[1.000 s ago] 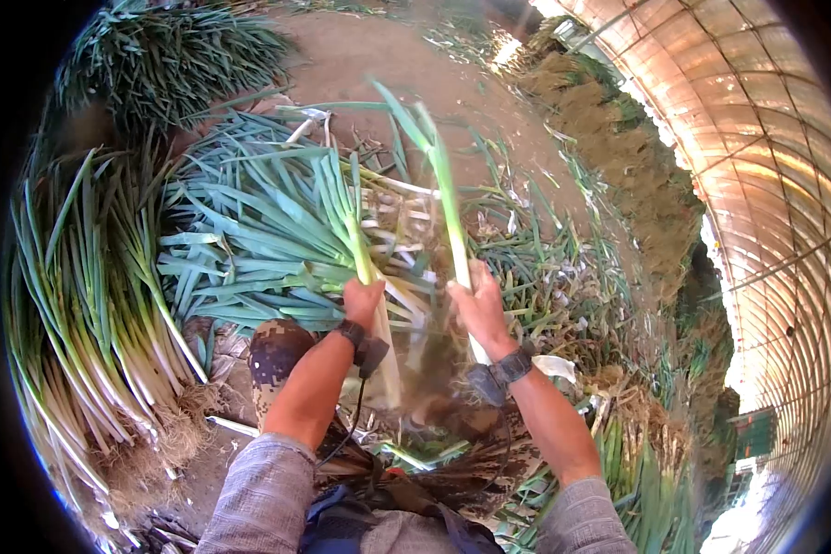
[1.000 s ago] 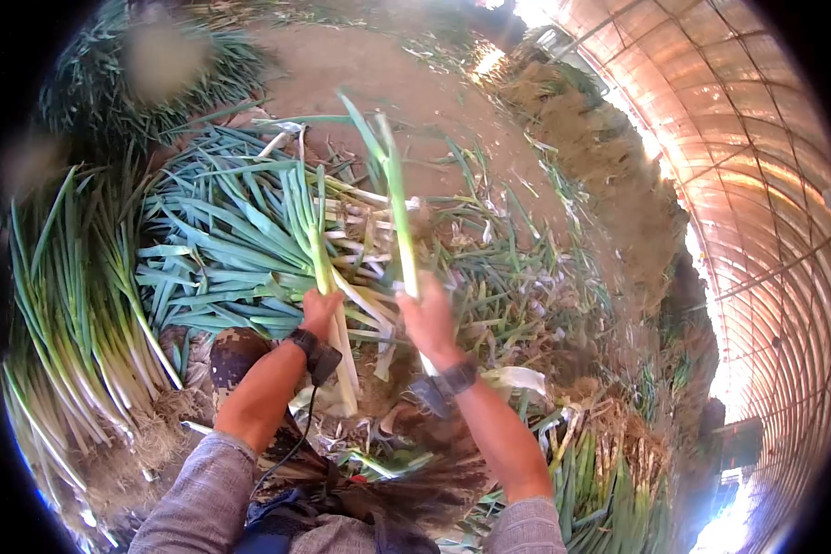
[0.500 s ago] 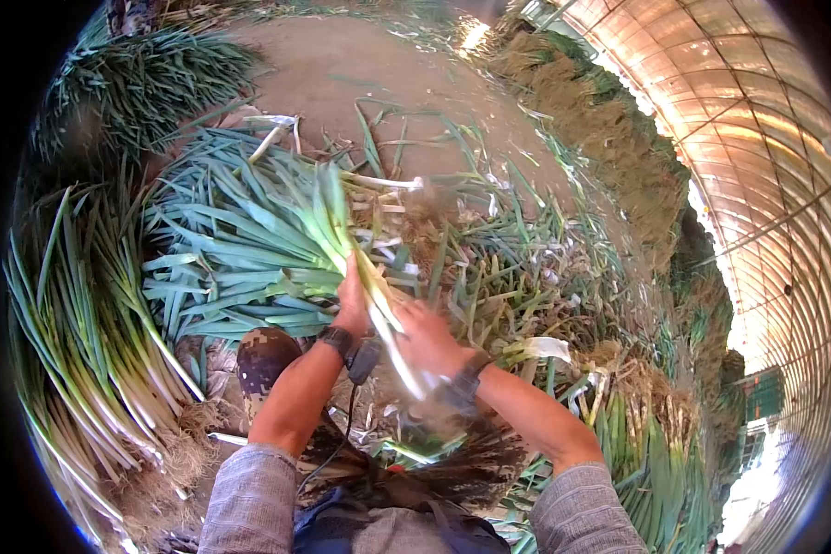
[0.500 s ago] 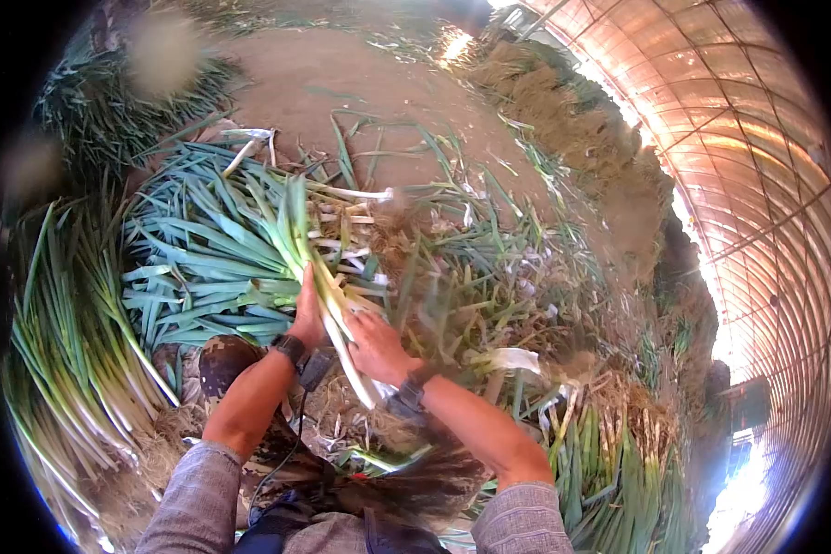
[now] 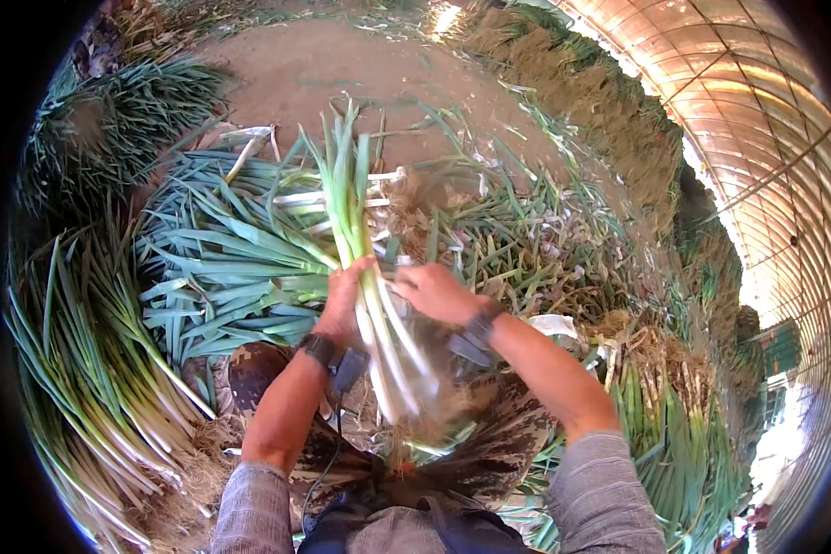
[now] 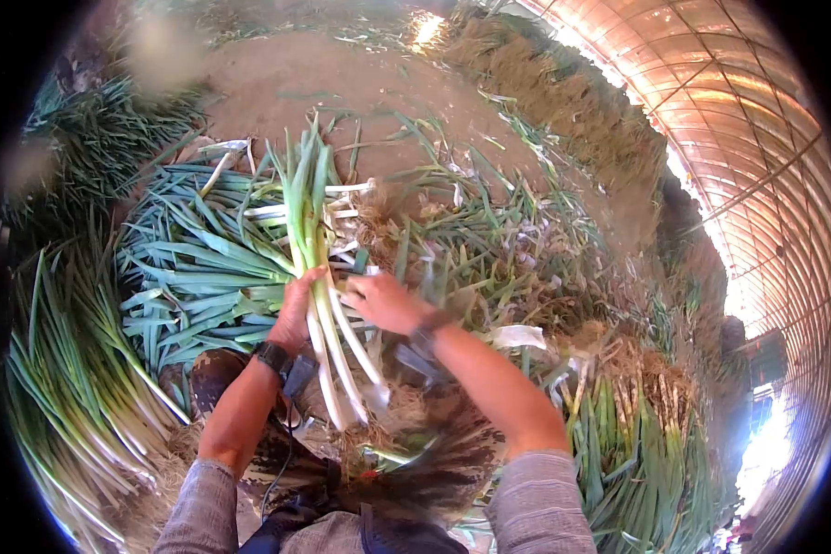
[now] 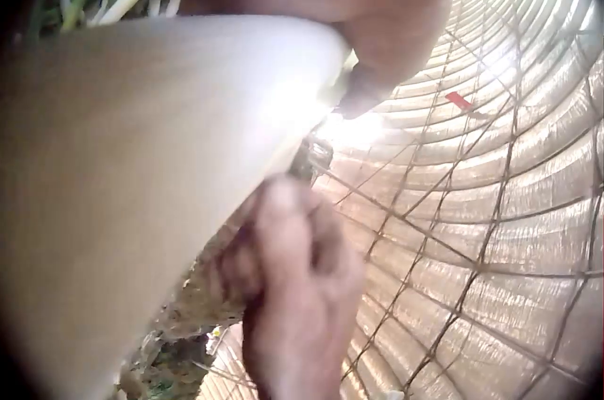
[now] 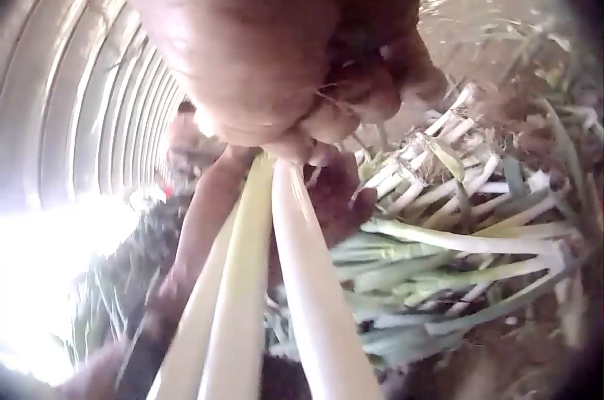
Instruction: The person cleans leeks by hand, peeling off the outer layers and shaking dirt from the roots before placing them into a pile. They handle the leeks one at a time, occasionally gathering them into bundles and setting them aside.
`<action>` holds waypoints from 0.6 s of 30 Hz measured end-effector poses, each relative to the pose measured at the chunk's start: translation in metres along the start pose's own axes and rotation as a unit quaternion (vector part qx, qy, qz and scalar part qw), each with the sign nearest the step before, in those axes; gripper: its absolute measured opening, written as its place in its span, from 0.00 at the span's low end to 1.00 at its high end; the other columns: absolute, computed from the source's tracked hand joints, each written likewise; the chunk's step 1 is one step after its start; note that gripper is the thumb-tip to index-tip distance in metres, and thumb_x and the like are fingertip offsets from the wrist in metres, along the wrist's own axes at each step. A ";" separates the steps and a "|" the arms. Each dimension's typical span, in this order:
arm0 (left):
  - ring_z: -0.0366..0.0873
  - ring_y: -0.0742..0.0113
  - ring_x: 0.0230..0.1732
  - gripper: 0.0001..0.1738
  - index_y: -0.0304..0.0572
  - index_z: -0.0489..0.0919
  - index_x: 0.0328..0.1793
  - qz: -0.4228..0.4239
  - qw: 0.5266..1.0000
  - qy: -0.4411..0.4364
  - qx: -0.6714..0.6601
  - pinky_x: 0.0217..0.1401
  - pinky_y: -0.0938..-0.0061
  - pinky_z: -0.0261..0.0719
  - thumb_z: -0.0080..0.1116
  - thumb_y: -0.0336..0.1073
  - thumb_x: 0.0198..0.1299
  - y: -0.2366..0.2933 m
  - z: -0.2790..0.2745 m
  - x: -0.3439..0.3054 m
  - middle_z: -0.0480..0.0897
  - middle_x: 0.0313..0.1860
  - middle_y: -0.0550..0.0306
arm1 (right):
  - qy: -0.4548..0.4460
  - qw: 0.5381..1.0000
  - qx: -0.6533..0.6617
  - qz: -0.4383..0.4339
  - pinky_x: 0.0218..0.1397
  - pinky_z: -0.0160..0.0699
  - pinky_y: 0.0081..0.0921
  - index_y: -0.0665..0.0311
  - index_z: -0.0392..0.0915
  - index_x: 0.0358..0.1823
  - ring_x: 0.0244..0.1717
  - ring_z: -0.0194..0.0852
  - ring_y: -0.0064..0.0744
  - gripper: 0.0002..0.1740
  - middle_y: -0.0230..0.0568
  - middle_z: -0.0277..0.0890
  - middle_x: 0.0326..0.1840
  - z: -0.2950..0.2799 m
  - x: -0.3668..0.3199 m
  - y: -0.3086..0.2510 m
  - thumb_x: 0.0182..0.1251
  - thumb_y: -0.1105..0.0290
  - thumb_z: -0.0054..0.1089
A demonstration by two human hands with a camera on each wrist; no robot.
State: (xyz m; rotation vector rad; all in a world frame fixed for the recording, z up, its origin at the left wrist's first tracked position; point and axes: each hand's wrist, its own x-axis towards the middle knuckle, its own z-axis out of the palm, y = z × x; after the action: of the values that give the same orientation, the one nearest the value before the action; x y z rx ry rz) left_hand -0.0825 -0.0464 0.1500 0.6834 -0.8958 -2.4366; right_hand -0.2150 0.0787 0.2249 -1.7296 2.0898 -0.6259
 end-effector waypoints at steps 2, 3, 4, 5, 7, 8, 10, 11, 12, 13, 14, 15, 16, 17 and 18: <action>0.81 0.60 0.24 0.18 0.31 0.74 0.50 -0.046 0.998 0.018 -0.036 0.27 0.66 0.86 0.55 0.41 0.63 0.011 -0.006 0.014 0.79 0.31 0.51 | -0.157 0.979 -0.124 0.045 0.39 0.78 0.43 0.62 0.81 0.43 0.32 0.79 0.44 0.18 0.50 0.80 0.34 -0.013 -0.034 0.003 0.72 0.55 0.50; 0.81 0.58 0.24 0.17 0.31 0.72 0.50 -0.032 0.998 -0.016 -0.053 0.27 0.63 0.87 0.53 0.40 0.64 0.020 -0.008 0.016 0.79 0.29 0.50 | -0.172 0.973 -0.130 0.082 0.37 0.78 0.42 0.61 0.81 0.43 0.32 0.79 0.43 0.18 0.48 0.80 0.33 -0.028 -0.055 0.009 0.73 0.54 0.49; 0.81 0.55 0.24 0.16 0.32 0.71 0.48 -0.016 0.996 -0.039 -0.079 0.27 0.61 0.87 0.53 0.39 0.65 0.022 -0.016 0.027 0.79 0.29 0.49 | -0.185 0.966 -0.139 0.117 0.36 0.79 0.40 0.61 0.81 0.43 0.31 0.79 0.43 0.19 0.46 0.80 0.32 -0.047 -0.076 0.017 0.73 0.54 0.48; 0.80 0.56 0.25 0.15 0.34 0.71 0.47 -0.019 0.995 -0.032 -0.090 0.29 0.61 0.86 0.53 0.41 0.64 0.029 -0.019 0.032 0.79 0.29 0.51 | -0.204 0.947 -0.174 0.177 0.38 0.80 0.38 0.59 0.80 0.47 0.36 0.80 0.42 0.19 0.45 0.81 0.35 -0.067 -0.101 0.032 0.73 0.53 0.48; 0.78 0.56 0.26 0.15 0.38 0.73 0.44 -0.025 0.989 -0.043 -0.136 0.32 0.61 0.85 0.55 0.43 0.63 0.036 -0.028 0.044 0.78 0.28 0.53 | -0.218 0.924 -0.209 0.234 0.40 0.82 0.37 0.58 0.79 0.51 0.40 0.82 0.41 0.20 0.43 0.82 0.39 -0.078 -0.129 0.036 0.74 0.51 0.47; 0.78 0.57 0.26 0.14 0.39 0.73 0.43 -0.039 0.988 -0.041 -0.147 0.32 0.60 0.84 0.56 0.43 0.62 0.044 -0.025 0.042 0.78 0.28 0.54 | -0.135 0.947 -0.048 0.288 0.45 0.83 0.37 0.57 0.75 0.58 0.50 0.78 0.41 0.23 0.47 0.78 0.49 -0.081 -0.136 0.023 0.74 0.50 0.47; 0.78 0.57 0.27 0.14 0.40 0.73 0.42 -0.030 0.980 -0.070 -0.186 0.32 0.59 0.83 0.56 0.43 0.62 0.060 -0.010 0.024 0.78 0.28 0.55 | -0.046 0.925 0.219 0.308 0.57 0.80 0.41 0.58 0.63 0.70 0.67 0.66 0.44 0.31 0.54 0.65 0.66 -0.079 -0.139 -0.008 0.73 0.47 0.47; 0.78 0.58 0.26 0.13 0.41 0.73 0.42 -0.064 0.975 -0.061 -0.205 0.31 0.63 0.83 0.56 0.42 0.61 0.068 -0.001 0.019 0.78 0.28 0.56 | -0.042 0.907 0.315 0.276 0.64 0.76 0.45 0.59 0.57 0.74 0.74 0.58 0.46 0.36 0.58 0.55 0.74 -0.067 -0.126 -0.027 0.73 0.47 0.47; 0.79 0.55 0.24 0.12 0.44 0.74 0.42 -0.069 0.970 -0.080 -0.220 0.31 0.63 0.85 0.58 0.42 0.60 0.065 -0.013 0.036 0.79 0.30 0.56 | -0.028 0.908 0.348 0.230 0.70 0.67 0.46 0.59 0.53 0.76 0.77 0.50 0.46 0.38 0.56 0.47 0.77 -0.043 -0.117 -0.013 0.73 0.46 0.47; 0.79 0.55 0.24 0.12 0.44 0.74 0.41 -0.050 0.968 -0.108 -0.223 0.30 0.63 0.84 0.58 0.42 0.59 0.068 -0.007 0.036 0.79 0.29 0.56 | -0.017 0.908 0.379 0.180 0.76 0.58 0.48 0.59 0.49 0.77 0.80 0.43 0.47 0.40 0.54 0.39 0.81 -0.018 -0.105 -0.001 0.72 0.46 0.48; 0.79 0.55 0.24 0.12 0.44 0.74 0.41 -0.030 0.965 -0.132 -0.225 0.30 0.64 0.84 0.59 0.41 0.59 0.071 -0.003 0.031 0.78 0.29 0.56 | 0.014 0.873 0.441 0.207 0.78 0.50 0.48 0.59 0.49 0.77 0.79 0.44 0.47 0.41 0.53 0.43 0.80 -0.002 -0.091 -0.015 0.72 0.43 0.46; 0.79 0.56 0.24 0.11 0.42 0.74 0.41 -0.028 0.966 -0.124 -0.224 0.29 0.65 0.83 0.58 0.40 0.60 0.075 0.003 0.026 0.78 0.27 0.57 | 0.040 0.833 0.501 0.230 0.81 0.41 0.48 0.59 0.49 0.78 0.78 0.46 0.48 0.42 0.52 0.47 0.79 0.011 -0.080 -0.032 0.71 0.40 0.44; 0.74 0.62 0.24 0.11 0.41 0.73 0.41 0.004 0.969 -0.120 -0.215 0.30 0.72 0.80 0.56 0.40 0.60 0.079 0.014 0.021 0.74 0.27 0.61 | 0.076 0.879 0.459 0.103 0.81 0.43 0.45 0.59 0.45 0.79 0.79 0.44 0.45 0.43 0.51 0.48 0.79 0.021 -0.076 -0.041 0.72 0.42 0.45; 0.76 0.60 0.24 0.10 0.42 0.73 0.41 0.000 0.968 -0.129 -0.215 0.30 0.69 0.80 0.56 0.40 0.61 0.084 0.010 0.025 0.76 0.27 0.59 | 0.113 0.877 0.462 0.066 0.79 0.49 0.43 0.59 0.44 0.79 0.77 0.48 0.43 0.43 0.50 0.50 0.78 0.045 -0.074 -0.052 0.73 0.44 0.46; 0.77 0.58 0.24 0.10 0.43 0.72 0.40 -0.006 0.967 -0.137 -0.216 0.30 0.65 0.81 0.56 0.39 0.61 0.085 0.004 0.033 0.78 0.27 0.58 | 0.149 0.872 0.465 0.031 0.77 0.56 0.41 0.60 0.43 0.79 0.76 0.52 0.40 0.43 0.50 0.53 0.77 0.063 -0.072 -0.060 0.73 0.45 0.47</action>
State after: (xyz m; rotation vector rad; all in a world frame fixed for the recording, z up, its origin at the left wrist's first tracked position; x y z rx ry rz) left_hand -0.0898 -0.1216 0.2015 0.1977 -0.4234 -2.6517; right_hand -0.1188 0.1332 0.2043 -1.0291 1.5290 -1.6218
